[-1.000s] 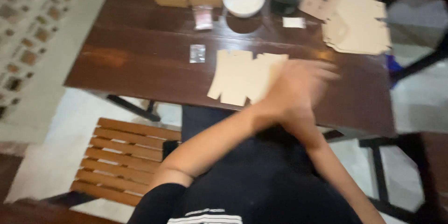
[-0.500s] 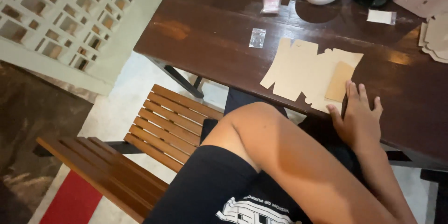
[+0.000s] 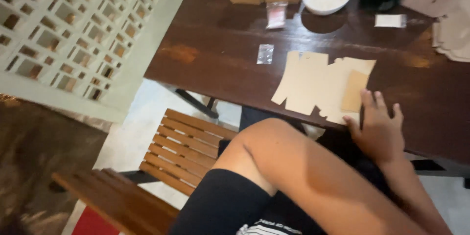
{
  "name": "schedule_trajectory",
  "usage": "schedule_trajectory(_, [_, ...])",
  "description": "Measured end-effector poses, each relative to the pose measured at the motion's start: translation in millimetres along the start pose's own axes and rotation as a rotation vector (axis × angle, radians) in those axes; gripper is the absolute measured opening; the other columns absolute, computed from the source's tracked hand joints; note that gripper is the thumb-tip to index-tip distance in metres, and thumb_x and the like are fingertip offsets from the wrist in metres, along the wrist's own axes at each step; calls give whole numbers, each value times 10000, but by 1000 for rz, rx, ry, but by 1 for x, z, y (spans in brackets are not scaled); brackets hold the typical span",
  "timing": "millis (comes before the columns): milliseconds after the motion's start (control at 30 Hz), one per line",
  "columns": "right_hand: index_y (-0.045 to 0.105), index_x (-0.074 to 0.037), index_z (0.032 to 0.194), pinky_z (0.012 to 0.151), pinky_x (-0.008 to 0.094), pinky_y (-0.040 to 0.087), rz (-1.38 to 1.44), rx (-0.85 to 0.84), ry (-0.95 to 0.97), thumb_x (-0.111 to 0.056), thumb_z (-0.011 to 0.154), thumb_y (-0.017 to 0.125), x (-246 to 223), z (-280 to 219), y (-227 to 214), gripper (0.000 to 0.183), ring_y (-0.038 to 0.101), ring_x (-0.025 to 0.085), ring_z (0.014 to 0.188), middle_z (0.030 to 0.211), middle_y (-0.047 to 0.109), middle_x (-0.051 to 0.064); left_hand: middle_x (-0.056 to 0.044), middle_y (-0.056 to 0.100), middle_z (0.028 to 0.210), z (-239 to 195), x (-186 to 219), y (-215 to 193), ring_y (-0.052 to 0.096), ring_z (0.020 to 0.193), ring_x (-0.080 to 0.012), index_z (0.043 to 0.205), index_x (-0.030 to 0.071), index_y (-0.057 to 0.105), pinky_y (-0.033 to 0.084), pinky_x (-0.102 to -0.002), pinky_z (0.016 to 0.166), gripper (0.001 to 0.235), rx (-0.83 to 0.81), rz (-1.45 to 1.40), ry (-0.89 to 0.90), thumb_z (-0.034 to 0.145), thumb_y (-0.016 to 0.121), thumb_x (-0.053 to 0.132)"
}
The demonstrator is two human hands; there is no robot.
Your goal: The person folds flat cardboard pieces into box shapes on a wooden table. They use a small packet of adhesive to secure the flaps and press the edges firmly to form the structure.
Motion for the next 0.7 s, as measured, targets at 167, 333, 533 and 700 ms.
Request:
schedule_trajectory(167, [455,-38,1572,1126,662,352,-80,54,-33,-548,957,515,-1,0,1,801,477,316,1481,1556,557,151,-111,686,1188,5,42,3,640,1186,-318,1162,138,684,478,-538,1012,404,-70,204,164,862,539,368])
schedule_trajectory(333, [315,-84,1616,1248,595,190,-75,-362,184,-613,994,447,25,8,36,828,290,242,1577,1656,417,58,-102,725,1125,3,68,-1,670,1150,-314,1121,166,721,498,-551,980,334,-127,420,345,845,585,294])
schedule_trajectory(533, [375,-58,1565,1185,646,266,-31,-160,84,-602,1001,465,1,10,7,789,380,283,1519,1562,499,119,-43,648,1275,7,-45,-14,594,1225,-240,1275,189,637,439,-509,1012,415,-112,844,435,868,612,266])
schedule_trajectory(700, [291,-160,1616,1210,625,236,-12,-311,157,-584,1022,410,26,35,33,740,295,233,1558,1623,419,53,-25,582,1392,0,-57,-23,513,1306,-224,1300,195,631,377,-483,1044,371,-177,763,360,959,526,298])
Point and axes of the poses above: each hand's wrist, its own z-axis towards the middle knuckle, its own y-axis out of the palm, x = y × z, the point moved 9 cm from there along z, towards the middle knuckle
